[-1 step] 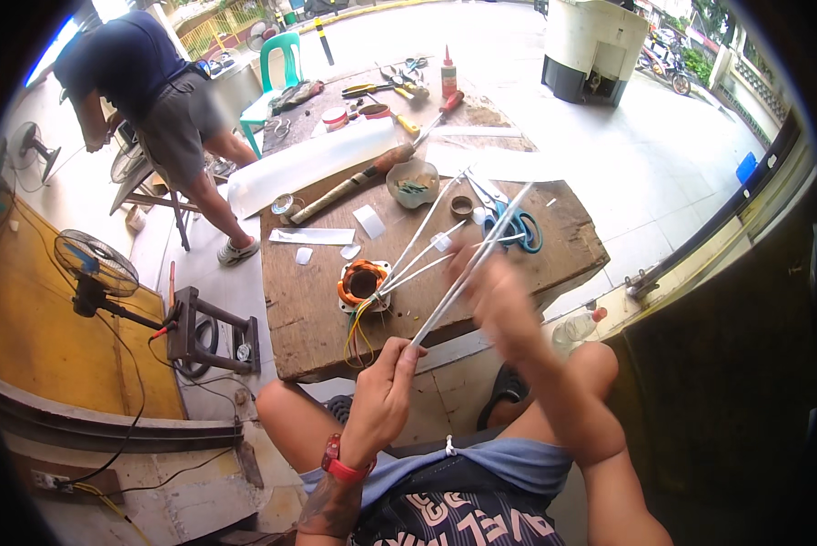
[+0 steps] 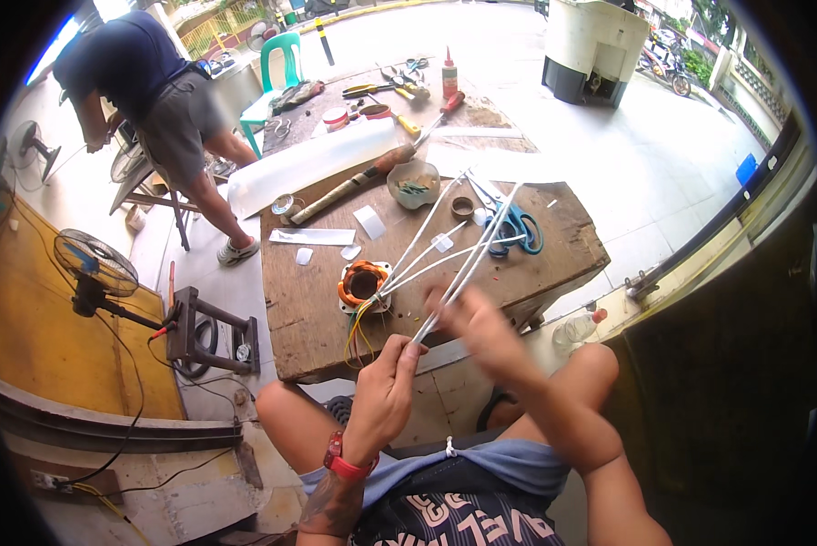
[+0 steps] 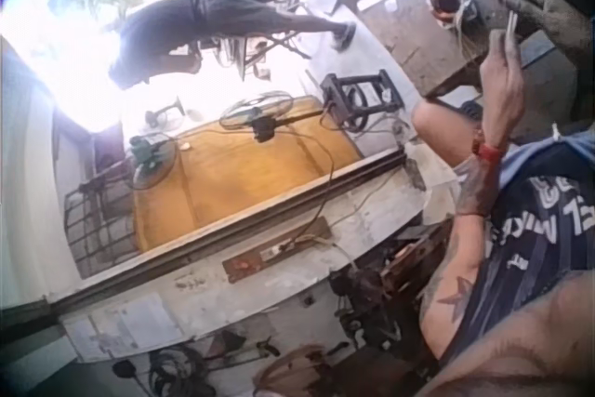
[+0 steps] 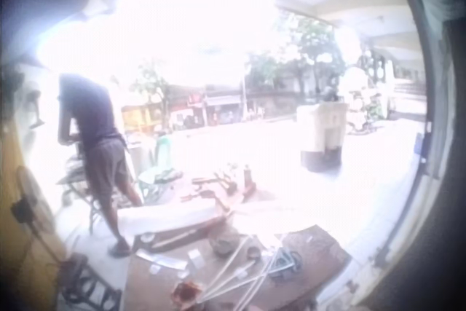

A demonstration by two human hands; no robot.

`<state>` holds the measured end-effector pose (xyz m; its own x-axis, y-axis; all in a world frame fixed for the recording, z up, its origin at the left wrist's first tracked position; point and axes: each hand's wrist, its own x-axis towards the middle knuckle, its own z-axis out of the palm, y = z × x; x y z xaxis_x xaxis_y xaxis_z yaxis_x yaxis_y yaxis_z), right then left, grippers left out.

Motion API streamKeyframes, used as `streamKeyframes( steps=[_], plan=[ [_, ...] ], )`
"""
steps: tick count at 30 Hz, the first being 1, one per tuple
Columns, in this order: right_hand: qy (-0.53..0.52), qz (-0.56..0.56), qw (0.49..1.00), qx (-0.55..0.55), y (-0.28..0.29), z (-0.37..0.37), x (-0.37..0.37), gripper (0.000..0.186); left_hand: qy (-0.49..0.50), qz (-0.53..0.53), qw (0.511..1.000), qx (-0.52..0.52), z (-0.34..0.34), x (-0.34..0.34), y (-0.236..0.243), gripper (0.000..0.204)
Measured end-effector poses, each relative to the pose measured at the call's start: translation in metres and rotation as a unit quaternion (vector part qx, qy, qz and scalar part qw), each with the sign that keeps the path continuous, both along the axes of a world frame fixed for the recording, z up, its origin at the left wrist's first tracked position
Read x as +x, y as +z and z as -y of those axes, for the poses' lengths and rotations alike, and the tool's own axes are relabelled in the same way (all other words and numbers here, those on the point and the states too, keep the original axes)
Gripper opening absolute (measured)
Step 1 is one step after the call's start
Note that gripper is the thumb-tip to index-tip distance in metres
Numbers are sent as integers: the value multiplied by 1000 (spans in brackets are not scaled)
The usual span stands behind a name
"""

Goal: The person sits on the floor and uses a soldering iron to join wires on a small orange component. They then wrap the wires with white tubing and secure them with tape.

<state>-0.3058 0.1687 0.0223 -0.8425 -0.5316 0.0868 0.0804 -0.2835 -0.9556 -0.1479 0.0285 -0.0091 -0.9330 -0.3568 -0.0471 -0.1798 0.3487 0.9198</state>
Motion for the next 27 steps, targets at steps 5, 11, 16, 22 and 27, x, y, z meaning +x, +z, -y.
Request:
streamKeyframes(
  steps=[5,11,16,22,27],
  plan=[
    [145,96,975,139,-91,9,31,34,8,40,999,-24,3,-7,-4,25],
    [141,142,980,1,-95,18,11,35,27,-32,984,-173,11,-17,-11,18],
    [157,160,974,-31,-83,20,-1,32,-2,-70,968,-239,23,-32,-4,21],
    [110,223,965,77,-86,32,-25,29,49,-129,917,-375,62,-60,3,31],
    [87,143,982,86,-88,49,-43,26,67,-147,920,-357,65,-65,-14,30]
  ],
)
